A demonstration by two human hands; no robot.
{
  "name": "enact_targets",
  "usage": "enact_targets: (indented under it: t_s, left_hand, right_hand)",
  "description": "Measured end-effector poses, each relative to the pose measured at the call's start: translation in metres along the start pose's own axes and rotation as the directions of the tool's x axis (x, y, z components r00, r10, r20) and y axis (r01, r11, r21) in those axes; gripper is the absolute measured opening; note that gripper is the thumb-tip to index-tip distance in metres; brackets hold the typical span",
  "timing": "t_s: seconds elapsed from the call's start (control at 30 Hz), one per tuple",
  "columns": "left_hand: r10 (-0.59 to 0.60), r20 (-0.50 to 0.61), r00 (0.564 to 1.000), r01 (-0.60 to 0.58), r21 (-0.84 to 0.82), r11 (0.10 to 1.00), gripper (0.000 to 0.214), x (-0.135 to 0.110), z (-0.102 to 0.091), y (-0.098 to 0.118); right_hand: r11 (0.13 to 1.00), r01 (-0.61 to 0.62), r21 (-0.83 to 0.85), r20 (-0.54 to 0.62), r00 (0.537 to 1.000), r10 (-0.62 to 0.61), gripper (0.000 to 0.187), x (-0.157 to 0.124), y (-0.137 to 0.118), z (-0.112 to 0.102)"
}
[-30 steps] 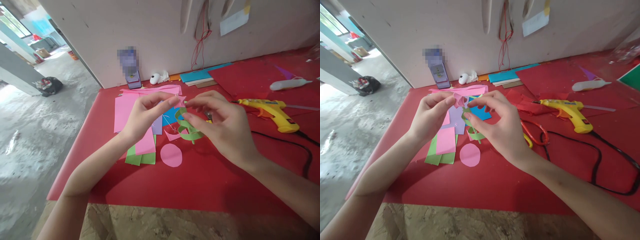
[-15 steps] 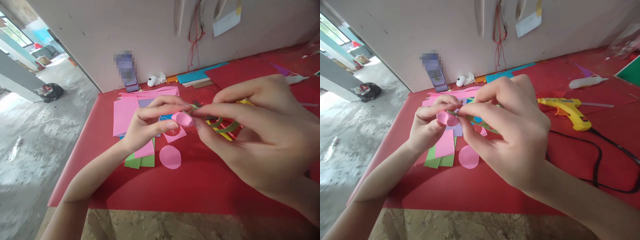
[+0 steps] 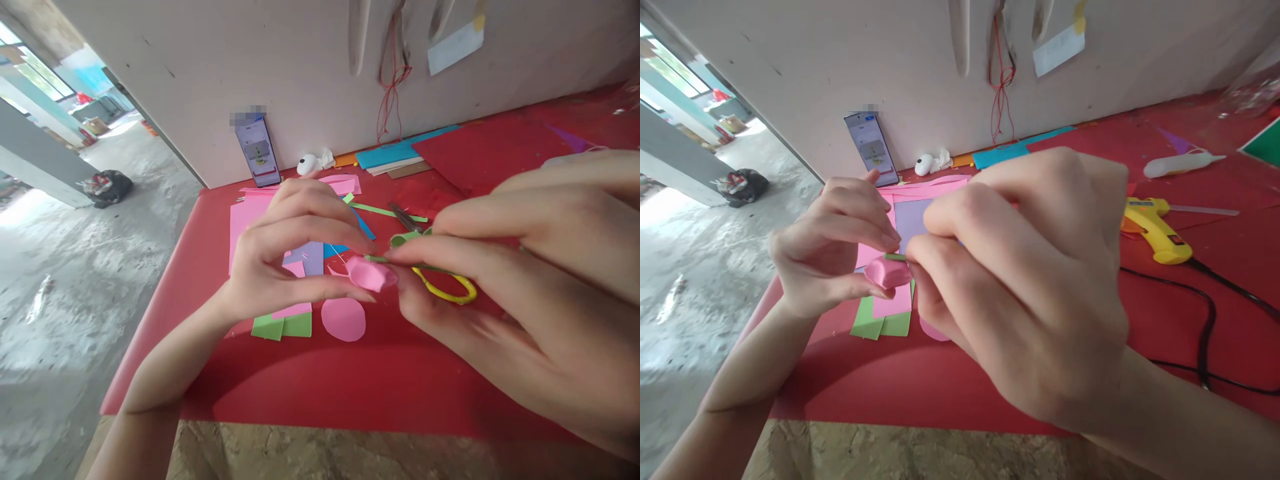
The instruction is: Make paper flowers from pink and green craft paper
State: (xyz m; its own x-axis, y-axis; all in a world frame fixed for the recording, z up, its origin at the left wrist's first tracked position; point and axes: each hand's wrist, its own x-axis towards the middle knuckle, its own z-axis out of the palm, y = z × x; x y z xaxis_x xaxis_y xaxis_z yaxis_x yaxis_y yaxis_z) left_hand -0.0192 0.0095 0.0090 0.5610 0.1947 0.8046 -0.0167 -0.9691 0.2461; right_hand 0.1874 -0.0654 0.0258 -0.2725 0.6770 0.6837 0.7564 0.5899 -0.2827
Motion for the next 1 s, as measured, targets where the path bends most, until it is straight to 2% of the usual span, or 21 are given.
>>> enact_targets:
  t_s: [0.1, 0.23, 0.37, 0.57, 0.7, 0.77, 0.9, 1.0]
  left_hand:
    - [0.007, 0.048, 0.999, -0.008, 0.022, 1.0, 0.017, 0.002, -0.004, 0.004]
    - [0.009, 0.091, 0.996, -0.011, 0.017, 1.0, 0.014, 0.005, -0.006, 0.008]
    - [-0.035, 0.144, 0.989, 0.035, -0.001, 0.999, 0.019, 0.007, -0.007, 0.009]
    - [-0.031, 0.192, 0.981, 0.039, -0.038, 0.999, 0.025, 0.01, -0.008, 0.008]
    - [-0.09, 0.182, 0.979, 0.105, -0.076, 0.992, 0.022, 0.009, -0.007, 0.008]
    - [-0.101, 0.166, 0.981, 0.122, -0.122, 0.985, 0.019, 0.008, -0.007, 0.007]
    - [-0.044, 0.181, 0.983, 0.07, -0.14, 0.988, 0.016, 0.007, -0.008, 0.005]
    - [0.001, 0.221, 0.975, 0.025, -0.113, 0.993, 0.016, 0.009, -0.01, 0.004]
  right_hand:
    - [0.983, 0.154, -0.101, 0.016, 0.988, -0.153, 0.016, 0.0, 0.0, 0.001]
    - [0.991, 0.105, -0.078, 0.028, 0.994, -0.103, 0.015, 0.0, -0.008, 0.003]
    - [0.996, 0.07, -0.059, -0.041, 0.997, -0.073, 0.016, 0.0, -0.013, 0.001]
    - [0.983, 0.173, -0.061, -0.092, 0.98, -0.178, 0.023, 0.005, -0.016, 0.002]
    - [0.997, 0.062, -0.049, -0.115, 0.991, -0.068, 0.029, 0.003, -0.016, 0.004]
    - [0.999, 0.029, -0.043, -0.076, 0.997, -0.032, 0.025, 0.002, -0.012, 0.004]
    - [0.991, 0.128, -0.039, 0.011, 0.992, -0.127, 0.012, 0.002, -0.007, 0.004]
    - [0.998, 0.036, 0.058, -0.014, 0.999, -0.035, 0.024, 0.001, -0.012, 0.006]
